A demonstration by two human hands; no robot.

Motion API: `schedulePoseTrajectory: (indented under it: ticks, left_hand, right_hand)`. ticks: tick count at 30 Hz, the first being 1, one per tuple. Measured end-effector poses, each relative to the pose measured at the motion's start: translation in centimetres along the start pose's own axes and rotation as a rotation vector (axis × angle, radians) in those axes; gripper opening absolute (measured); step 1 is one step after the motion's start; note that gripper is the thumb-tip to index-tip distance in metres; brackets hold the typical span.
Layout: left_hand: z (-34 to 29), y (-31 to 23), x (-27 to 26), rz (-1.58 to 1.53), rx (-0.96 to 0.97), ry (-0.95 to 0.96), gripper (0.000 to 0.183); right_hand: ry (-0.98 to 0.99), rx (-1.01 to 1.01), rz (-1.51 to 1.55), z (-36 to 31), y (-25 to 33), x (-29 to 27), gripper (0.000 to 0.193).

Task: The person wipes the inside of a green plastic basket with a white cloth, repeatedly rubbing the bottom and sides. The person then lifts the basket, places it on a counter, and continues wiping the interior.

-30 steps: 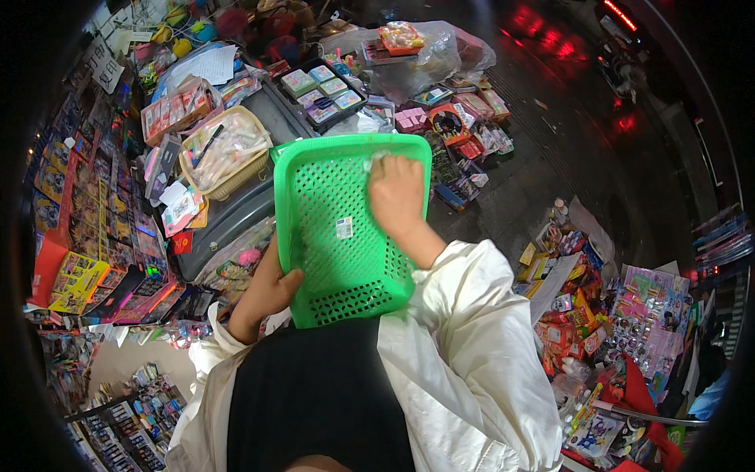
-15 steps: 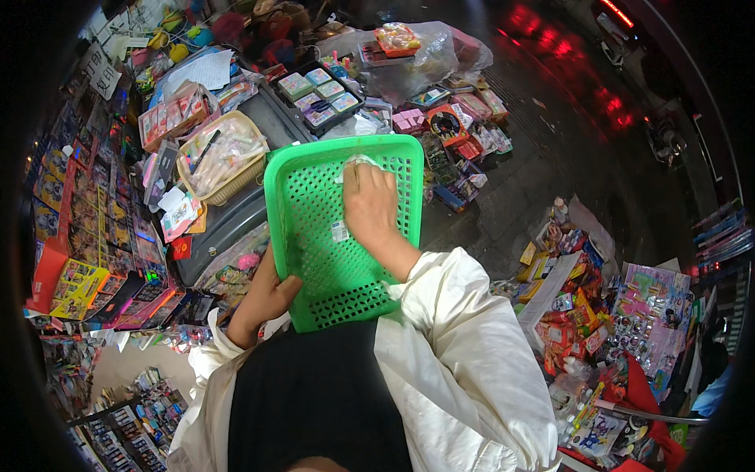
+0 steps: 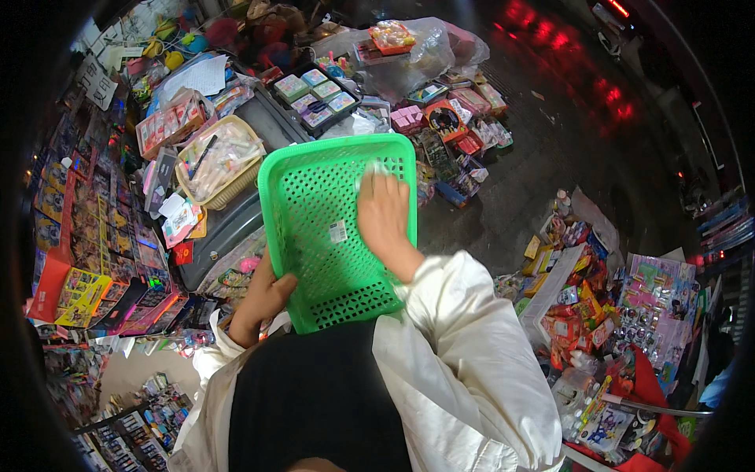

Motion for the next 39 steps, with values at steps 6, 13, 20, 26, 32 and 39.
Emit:
schedulePoseTrajectory:
  ticks: [6,13,20,26,32,39]
  left_hand:
    - [-0.2,0.3,0.2,-0.010,-0.039,0.006,0.082]
    - [-0.7,0.9,0.4,0.098,0.019,0.024,0.083]
    - [-0.5,0.5,0.1,0.033,-0.014,0.009,0.083]
    - [-0.7,-0.3,0.3,0.077,-0.012,0.049,0.083]
    - [-1.6,-0.2,0.3,0.130,0.010,0.019,0.082]
    - [-1.7,-0.3,0.2,0.116,-0.014,0.014,0.081]
  right_hand:
    - [-0.033,-0.111,0.017,1.9,-0.8,1.7,0.026]
    - [0.057,-0.178,-0.173,-1.0,-2.1,0.6,0.012]
    - [-0.098,-0.291,-0.037,-2.4,-0.9,-1.5,0.012]
    - [-0.009,-0.201,-0.071,1.6,-2.4,0.4,0.020]
    - [0.028,-0.212,0.015,-0.8,-2.0,-0.9,0.025]
    - [-0.039,0.054,0.081,1.5,0.0,-0.2,0.024]
Point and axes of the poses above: each hand's wrist, its own z-axis towards the middle knuckle, its own x-axis out of the palm, y = z × x, the point moved 3 cm from there along z, towards the middle knuckle, and after that the axes turned 10 degrees about x, right-handed, at the moved point
